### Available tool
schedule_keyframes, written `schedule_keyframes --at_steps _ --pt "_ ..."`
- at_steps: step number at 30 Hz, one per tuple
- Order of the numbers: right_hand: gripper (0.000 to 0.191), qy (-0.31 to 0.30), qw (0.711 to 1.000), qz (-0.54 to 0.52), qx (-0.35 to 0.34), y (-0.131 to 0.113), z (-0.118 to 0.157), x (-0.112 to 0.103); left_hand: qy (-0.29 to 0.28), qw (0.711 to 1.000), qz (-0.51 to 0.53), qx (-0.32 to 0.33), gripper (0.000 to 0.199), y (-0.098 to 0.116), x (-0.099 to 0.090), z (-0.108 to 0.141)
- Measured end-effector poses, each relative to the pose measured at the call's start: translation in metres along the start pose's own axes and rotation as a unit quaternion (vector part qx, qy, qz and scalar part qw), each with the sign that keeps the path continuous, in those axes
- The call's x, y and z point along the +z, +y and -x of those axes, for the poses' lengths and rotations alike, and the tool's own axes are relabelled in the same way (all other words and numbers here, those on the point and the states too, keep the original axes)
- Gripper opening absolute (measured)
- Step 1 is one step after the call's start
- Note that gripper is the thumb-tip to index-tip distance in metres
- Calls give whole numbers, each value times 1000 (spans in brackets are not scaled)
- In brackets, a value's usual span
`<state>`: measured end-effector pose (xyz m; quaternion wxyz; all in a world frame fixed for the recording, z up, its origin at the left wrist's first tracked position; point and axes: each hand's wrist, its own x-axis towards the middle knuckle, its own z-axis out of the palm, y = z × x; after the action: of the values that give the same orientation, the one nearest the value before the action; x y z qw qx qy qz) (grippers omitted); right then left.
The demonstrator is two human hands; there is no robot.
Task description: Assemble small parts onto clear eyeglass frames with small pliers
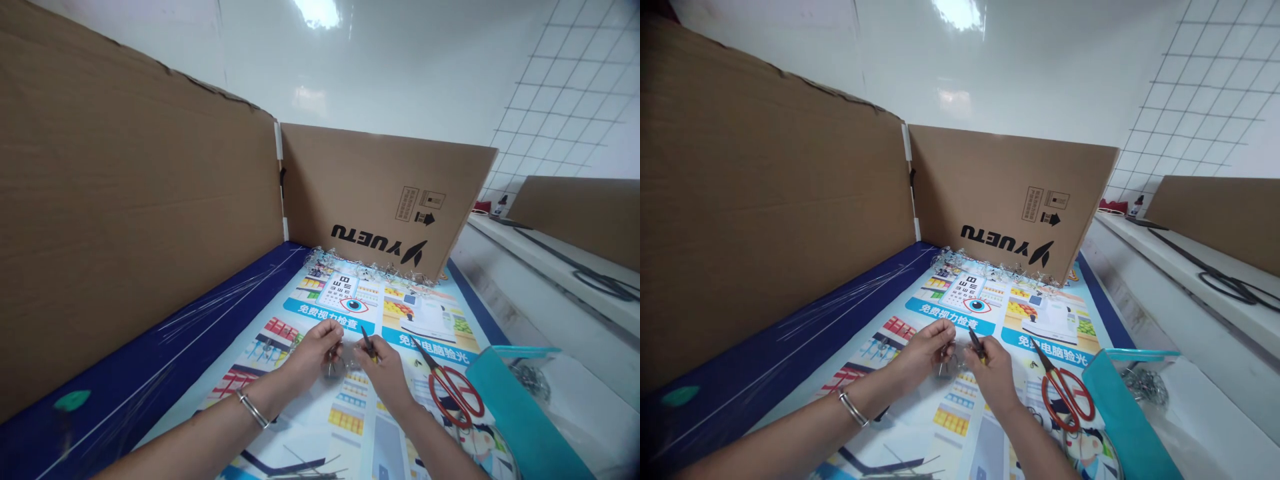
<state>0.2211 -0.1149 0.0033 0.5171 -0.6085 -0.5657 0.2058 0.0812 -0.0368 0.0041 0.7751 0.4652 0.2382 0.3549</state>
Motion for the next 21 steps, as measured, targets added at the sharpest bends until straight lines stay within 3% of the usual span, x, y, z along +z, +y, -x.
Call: schedule_keyframes --at_steps 7,14,21 --pt "15 -14 1000 6 -10 -4 2 9 -2 1000 -24 2 23 -5 8 5" --pt "17 -16 1000 12 -7 -1 1 6 23 998 -48 19 24 1 7 5" --pt "15 -19 1000 -9 14 0 2 7 48 989 -127 67 20 2 8 5"
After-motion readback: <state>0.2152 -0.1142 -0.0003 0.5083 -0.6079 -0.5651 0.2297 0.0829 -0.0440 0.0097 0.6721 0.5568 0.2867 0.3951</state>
